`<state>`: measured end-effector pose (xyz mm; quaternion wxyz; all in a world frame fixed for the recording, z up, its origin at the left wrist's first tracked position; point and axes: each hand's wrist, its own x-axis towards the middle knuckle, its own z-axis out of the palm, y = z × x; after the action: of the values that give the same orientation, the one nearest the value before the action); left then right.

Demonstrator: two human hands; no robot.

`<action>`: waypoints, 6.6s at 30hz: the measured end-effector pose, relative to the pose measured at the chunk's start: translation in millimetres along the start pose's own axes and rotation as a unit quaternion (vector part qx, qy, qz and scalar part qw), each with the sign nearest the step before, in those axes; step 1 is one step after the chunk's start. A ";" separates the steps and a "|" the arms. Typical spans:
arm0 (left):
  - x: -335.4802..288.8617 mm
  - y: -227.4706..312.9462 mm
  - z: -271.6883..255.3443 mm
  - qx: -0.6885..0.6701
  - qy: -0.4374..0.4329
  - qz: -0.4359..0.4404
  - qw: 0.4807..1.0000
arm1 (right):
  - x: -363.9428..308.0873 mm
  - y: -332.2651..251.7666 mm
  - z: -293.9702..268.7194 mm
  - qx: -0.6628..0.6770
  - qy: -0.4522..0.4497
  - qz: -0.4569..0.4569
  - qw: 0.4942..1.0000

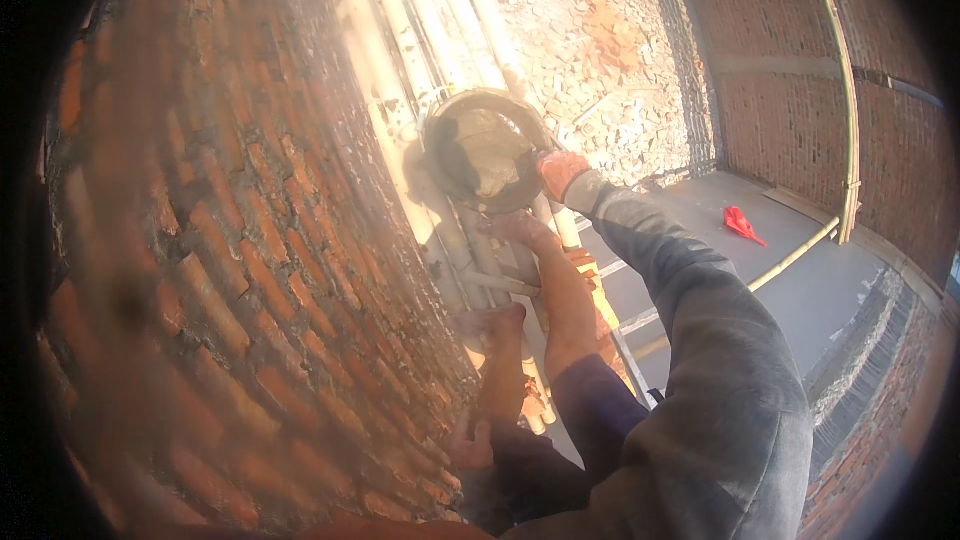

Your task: The person scoops mortar from a bucket and spreads it along a brick wall using a trowel. They then place bricks onto the mortar bed, tap them into alignment, and scrape away excess mortar. The process repeats as the wall is extended.

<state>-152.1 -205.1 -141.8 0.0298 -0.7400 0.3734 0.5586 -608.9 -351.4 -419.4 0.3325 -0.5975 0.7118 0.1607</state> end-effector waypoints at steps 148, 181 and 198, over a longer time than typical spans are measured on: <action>-383.9 -108.3 -26.1 -0.881 0.464 -0.048 0.072 | -459.1 -549.6 -115.4 -0.111 -0.314 -0.693 0.639; -359.1 -181.4 37.8 -0.859 0.506 -0.019 -0.069 | -717.6 -681.1 -66.9 0.236 -0.785 -0.160 0.551; -360.4 -68.6 -40.0 -0.926 0.350 0.113 0.091 | -707.9 -600.5 -185.8 0.256 -0.634 -0.075 0.726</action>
<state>-114.7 13.0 153.5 -0.8759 -0.2480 -0.3891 0.1412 -40.2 -82.1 287.9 0.8576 -0.2999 0.3021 0.2885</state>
